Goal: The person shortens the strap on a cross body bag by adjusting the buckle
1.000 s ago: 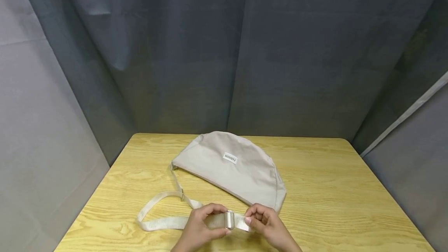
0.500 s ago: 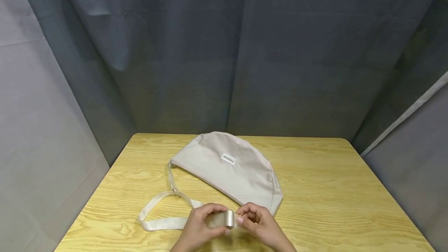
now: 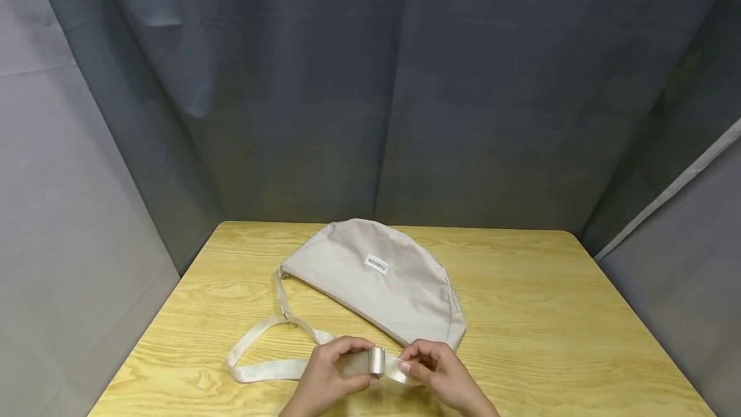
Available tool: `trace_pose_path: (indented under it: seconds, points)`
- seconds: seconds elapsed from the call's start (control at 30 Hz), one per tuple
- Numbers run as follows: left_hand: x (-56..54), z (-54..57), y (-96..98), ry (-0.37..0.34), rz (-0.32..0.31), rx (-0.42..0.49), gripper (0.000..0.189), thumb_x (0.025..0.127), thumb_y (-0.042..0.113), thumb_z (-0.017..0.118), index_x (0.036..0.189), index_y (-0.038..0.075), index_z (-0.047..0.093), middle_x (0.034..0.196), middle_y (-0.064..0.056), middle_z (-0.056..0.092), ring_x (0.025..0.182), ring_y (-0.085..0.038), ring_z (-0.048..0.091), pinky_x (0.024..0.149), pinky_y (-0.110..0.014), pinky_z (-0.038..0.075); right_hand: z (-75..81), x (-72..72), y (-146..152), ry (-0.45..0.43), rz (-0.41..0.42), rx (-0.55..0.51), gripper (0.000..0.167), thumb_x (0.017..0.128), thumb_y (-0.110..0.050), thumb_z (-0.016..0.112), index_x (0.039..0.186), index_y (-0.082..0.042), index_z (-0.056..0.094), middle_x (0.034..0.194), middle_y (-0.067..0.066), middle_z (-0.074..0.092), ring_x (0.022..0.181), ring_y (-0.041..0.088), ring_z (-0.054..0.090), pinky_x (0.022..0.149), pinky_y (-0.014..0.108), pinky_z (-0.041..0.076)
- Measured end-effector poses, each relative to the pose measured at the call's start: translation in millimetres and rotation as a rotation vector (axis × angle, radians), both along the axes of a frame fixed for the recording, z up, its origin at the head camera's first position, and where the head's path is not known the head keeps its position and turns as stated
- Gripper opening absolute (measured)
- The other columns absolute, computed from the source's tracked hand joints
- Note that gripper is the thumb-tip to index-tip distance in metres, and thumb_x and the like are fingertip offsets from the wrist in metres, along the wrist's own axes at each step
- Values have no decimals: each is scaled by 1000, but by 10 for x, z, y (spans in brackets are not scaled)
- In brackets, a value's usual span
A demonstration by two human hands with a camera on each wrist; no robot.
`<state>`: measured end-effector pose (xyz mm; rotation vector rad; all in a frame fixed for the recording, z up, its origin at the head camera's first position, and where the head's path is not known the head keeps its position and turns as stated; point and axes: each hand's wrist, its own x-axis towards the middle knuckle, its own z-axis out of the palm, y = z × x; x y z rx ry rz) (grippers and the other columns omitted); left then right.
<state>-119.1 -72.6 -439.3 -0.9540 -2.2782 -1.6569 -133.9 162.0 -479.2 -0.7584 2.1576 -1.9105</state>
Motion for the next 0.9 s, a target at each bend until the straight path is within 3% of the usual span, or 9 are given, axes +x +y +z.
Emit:
trace_pose_path:
  seconds: [0.07, 0.3, 0.5, 0.67, 0.9]
  points:
    - [2, 1, 2, -29, 0, -4, 38, 68, -4, 78, 103, 1, 63, 99, -5, 67, 87, -21, 62, 72, -33, 50, 14, 3, -41, -1, 6, -31, 11, 90, -9, 61, 93, 2, 64, 81, 6, 62, 66, 4, 51, 56, 23, 46]
    - [-128, -356, -34, -103, -1, -11, 38, 74, 21, 79, 108, 13, 64, 101, 5, 66, 89, -14, 60, 75, -30, 47, 33, -11, -199, -46, 3, -88, 15, 89, -10, 62, 94, 4, 63, 85, 6, 65, 69, 9, 56, 61, 24, 48]
    - [-131, -371, -42, -107, 18, -25, 39, 73, 23, 80, 107, 14, 65, 100, 6, 66, 89, -13, 61, 77, -30, 46, 74, 12, -261, -61, 0, -109, 18, 89, -9, 61, 98, 7, 62, 90, 8, 66, 74, 11, 58, 64, 23, 48]
    - [-116, -362, -54, -112, 37, -30, 39, 72, 24, 81, 107, 14, 66, 99, 6, 66, 87, -13, 61, 74, -29, 47, 80, 40, -234, -59, 12, -90, 25, 89, -7, 62, 109, 6, 60, 93, 13, 65, 77, 12, 59, 65, 23, 49]
    - [-105, -362, -56, -98, 35, -9, 38, 72, 26, 80, 105, 11, 66, 99, 5, 67, 90, -15, 62, 78, -31, 49, 76, 73, -222, 37, 19, -19, 44, 81, -10, 72, 120, 0, 55, 98, 10, 63, 89, 19, 59, 78, 29, 48]
